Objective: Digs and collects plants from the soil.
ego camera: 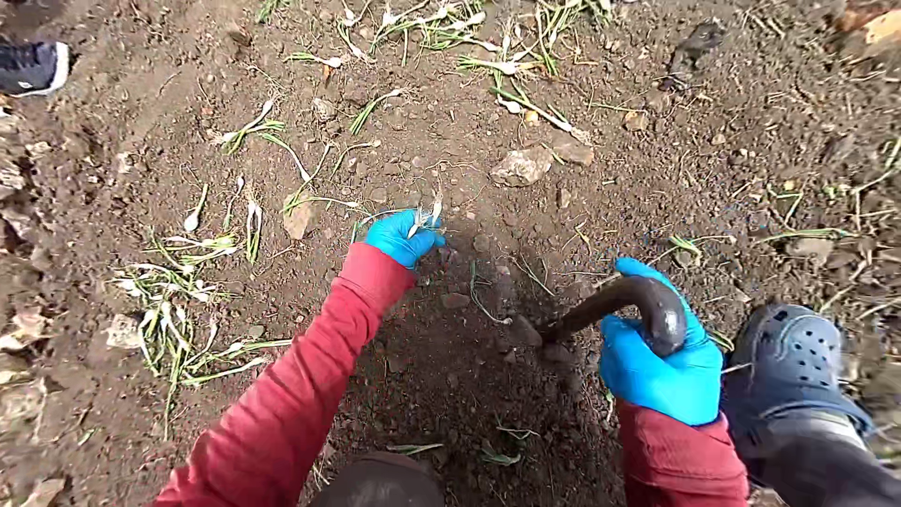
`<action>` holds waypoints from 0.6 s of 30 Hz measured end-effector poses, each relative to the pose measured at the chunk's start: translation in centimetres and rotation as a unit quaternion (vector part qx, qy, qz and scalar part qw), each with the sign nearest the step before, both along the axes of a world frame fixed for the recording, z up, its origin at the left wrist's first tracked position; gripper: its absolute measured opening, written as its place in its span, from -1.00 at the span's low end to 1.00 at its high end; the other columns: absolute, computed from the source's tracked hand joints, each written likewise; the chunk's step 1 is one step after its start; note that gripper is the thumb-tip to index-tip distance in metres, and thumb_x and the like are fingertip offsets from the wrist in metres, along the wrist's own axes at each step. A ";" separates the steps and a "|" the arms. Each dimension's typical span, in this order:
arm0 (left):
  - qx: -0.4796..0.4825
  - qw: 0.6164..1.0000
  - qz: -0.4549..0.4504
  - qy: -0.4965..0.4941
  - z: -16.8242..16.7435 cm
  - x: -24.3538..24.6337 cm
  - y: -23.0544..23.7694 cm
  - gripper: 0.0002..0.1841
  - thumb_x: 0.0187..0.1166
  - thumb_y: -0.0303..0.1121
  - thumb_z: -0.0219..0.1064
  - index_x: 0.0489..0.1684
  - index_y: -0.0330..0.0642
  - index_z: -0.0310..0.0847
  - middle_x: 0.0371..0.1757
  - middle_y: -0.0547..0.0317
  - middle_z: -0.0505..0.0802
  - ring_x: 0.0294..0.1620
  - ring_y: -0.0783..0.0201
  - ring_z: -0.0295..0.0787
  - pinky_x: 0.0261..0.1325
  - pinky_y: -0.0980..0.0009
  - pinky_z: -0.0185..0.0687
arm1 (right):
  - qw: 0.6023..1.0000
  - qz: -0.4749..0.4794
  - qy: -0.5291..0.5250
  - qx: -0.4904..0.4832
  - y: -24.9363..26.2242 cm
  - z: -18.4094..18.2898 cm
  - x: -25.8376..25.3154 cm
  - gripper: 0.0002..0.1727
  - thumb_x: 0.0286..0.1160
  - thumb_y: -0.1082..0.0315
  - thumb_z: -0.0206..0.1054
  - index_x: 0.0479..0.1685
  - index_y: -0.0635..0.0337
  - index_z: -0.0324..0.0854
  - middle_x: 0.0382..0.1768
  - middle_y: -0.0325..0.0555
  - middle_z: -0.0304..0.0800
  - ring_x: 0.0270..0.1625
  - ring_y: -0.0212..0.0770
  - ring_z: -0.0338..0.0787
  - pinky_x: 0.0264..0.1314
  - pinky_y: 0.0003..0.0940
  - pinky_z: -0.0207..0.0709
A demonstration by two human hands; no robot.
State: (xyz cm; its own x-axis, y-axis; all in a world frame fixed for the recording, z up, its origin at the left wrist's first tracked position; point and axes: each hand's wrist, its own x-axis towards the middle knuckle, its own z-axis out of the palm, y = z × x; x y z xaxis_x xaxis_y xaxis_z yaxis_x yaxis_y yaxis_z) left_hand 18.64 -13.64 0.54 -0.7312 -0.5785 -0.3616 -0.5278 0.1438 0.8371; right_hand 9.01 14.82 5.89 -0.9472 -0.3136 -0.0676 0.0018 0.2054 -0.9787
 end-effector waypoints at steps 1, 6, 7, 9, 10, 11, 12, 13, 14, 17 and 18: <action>-0.014 0.997 -0.075 0.002 0.4 0.4 2.0 -0.76 0.57 -0.41 0.45 0.14 -0.17 0.78 -0.12 0.15 0.97 -0.07 0.32 0.92 0.19 0.18 0.80 | 0.999 0.031 -0.006 -0.001 0.4 -0.6 0.5 -0.35 0.19 0.44 0.37 0.46 0.04 0.60 -0.19 -0.46 0.83 -0.46 -0.59 0.69 -0.45 -0.62 0.62; 0.056 0.968 -0.077 -0.232 -5.2 11.6 2.0 -0.80 0.62 -0.27 0.43 -0.10 -0.24 0.78 -0.28 0.00 0.88 -0.22 0.14 0.84 0.04 0.02 0.73 | 0.987 0.122 -0.064 -0.087 -1.2 5.8 0.3 -0.69 0.39 0.47 0.42 0.12 0.10 0.63 -0.55 -0.24 0.73 -0.65 -0.23 0.65 -0.67 -0.25 0.63; 0.055 0.974 -0.006 -0.221 -4.6 12.8 0.6 -0.81 0.60 -0.31 0.47 -0.17 -0.28 0.79 -0.35 0.05 0.86 -0.31 0.23 0.78 -0.05 0.13 0.71 | 0.983 0.122 -0.050 -0.126 -1.9 3.3 0.7 -0.73 0.39 0.51 0.41 0.06 0.17 0.61 -0.54 -0.19 0.74 -0.64 -0.20 0.68 -0.67 -0.20 0.64; -0.024 0.983 0.018 -0.180 -0.8 11.6 -1.1 -0.83 0.56 -0.32 0.50 -0.25 -0.28 0.79 -0.41 0.13 0.84 -0.37 0.35 0.74 -0.13 0.25 0.69 | 0.973 0.137 0.031 -0.186 -4.0 -4.2 3.1 -0.53 0.37 0.54 0.37 0.35 0.32 0.56 -0.19 -0.10 0.84 -0.44 -0.30 0.77 -0.53 -0.36 0.71; -0.078 0.979 -0.045 -0.185 1.6 9.2 -1.2 -0.77 0.57 -0.26 0.48 -0.26 -0.28 0.80 -0.37 0.06 0.85 -0.31 0.26 0.78 -0.08 0.14 0.70 | 0.983 0.133 0.003 -0.124 -5.2 -5.2 4.9 -0.40 0.30 0.52 0.34 0.47 0.18 0.55 -0.02 -0.22 0.85 -0.38 -0.45 0.76 -0.43 -0.47 0.70; -0.107 0.959 -0.152 -0.214 3.4 6.0 -0.5 -0.71 0.63 -0.19 0.41 -0.20 -0.30 0.80 -0.26 -0.08 0.88 -0.13 0.06 0.85 0.07 -0.07 0.71 | 0.990 0.119 -0.045 -0.061 -5.7 -5.2 6.5 -0.35 0.26 0.51 0.34 0.51 0.06 0.56 0.03 -0.31 0.85 -0.41 -0.49 0.72 -0.44 -0.48 0.65; -0.105 0.923 -0.282 -0.241 3.6 2.5 0.9 -0.67 0.71 -0.17 0.32 -0.08 -0.33 0.80 -0.09 -0.18 0.89 0.07 -0.10 0.84 0.22 -0.22 0.64 | 0.992 0.105 -0.069 -0.033 -6.0 -4.3 7.2 -0.36 0.24 0.50 0.34 0.49 0.03 0.60 -0.01 -0.35 0.86 -0.48 -0.51 0.68 -0.52 -0.50 0.60; -0.095 0.875 -0.393 -0.266 1.9 -0.1 2.5 -0.63 0.77 -0.14 0.23 0.09 -0.28 0.79 0.12 -0.21 0.87 0.25 -0.18 0.79 0.31 -0.29 0.59 | 0.993 0.087 -0.075 -0.026 -6.3 -2.6 7.4 -0.40 0.23 0.48 0.36 0.42 0.04 0.64 -0.21 -0.39 0.86 -0.60 -0.53 0.61 -0.63 -0.53 0.53; -0.083 0.854 -0.446 -0.254 -1.5 -0.4 4.4 -0.62 0.77 -0.14 0.21 0.19 -0.26 0.77 0.22 -0.24 0.84 0.28 -0.24 0.78 0.24 -0.35 0.61 | 0.994 0.071 -0.075 -0.022 -6.2 -0.1 7.4 -0.49 0.21 0.48 0.36 0.28 0.05 0.69 -0.39 -0.44 0.81 -0.65 -0.54 0.58 -0.66 -0.57 0.50; -0.059 0.899 -0.393 -0.185 -5.1 5.7 8.7 -0.67 0.77 -0.34 0.23 0.39 -0.23 0.69 0.52 -0.19 0.68 0.39 -0.19 0.73 0.37 -0.27 0.61 | 0.997 0.068 -0.031 -0.012 -6.1 4.3 5.8 -0.86 0.18 0.49 0.29 -0.32 0.04 0.56 -0.74 -0.51 0.55 -0.74 -0.53 0.54 -0.71 -0.57 0.45; -0.112 0.932 -0.315 -0.138 -4.1 9.0 8.3 -0.68 0.73 -0.39 0.26 0.36 -0.18 0.74 0.46 -0.13 0.74 0.28 -0.11 0.82 0.26 -0.17 0.72 | 0.997 0.075 0.004 -0.015 -5.9 3.0 5.6 -0.82 0.16 0.49 0.32 -0.25 0.08 0.59 -0.63 -0.51 0.65 -0.64 -0.55 0.62 -0.61 -0.57 0.54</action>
State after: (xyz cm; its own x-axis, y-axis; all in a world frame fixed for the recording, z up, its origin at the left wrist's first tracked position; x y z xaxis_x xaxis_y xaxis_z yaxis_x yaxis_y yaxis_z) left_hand 27.65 -5.36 -3.54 -0.8482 -0.1495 -0.5081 -0.4704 0.6536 0.5929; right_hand 14.61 8.92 8.86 -0.8901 -0.4532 -0.0483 -0.0353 0.1742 -0.9841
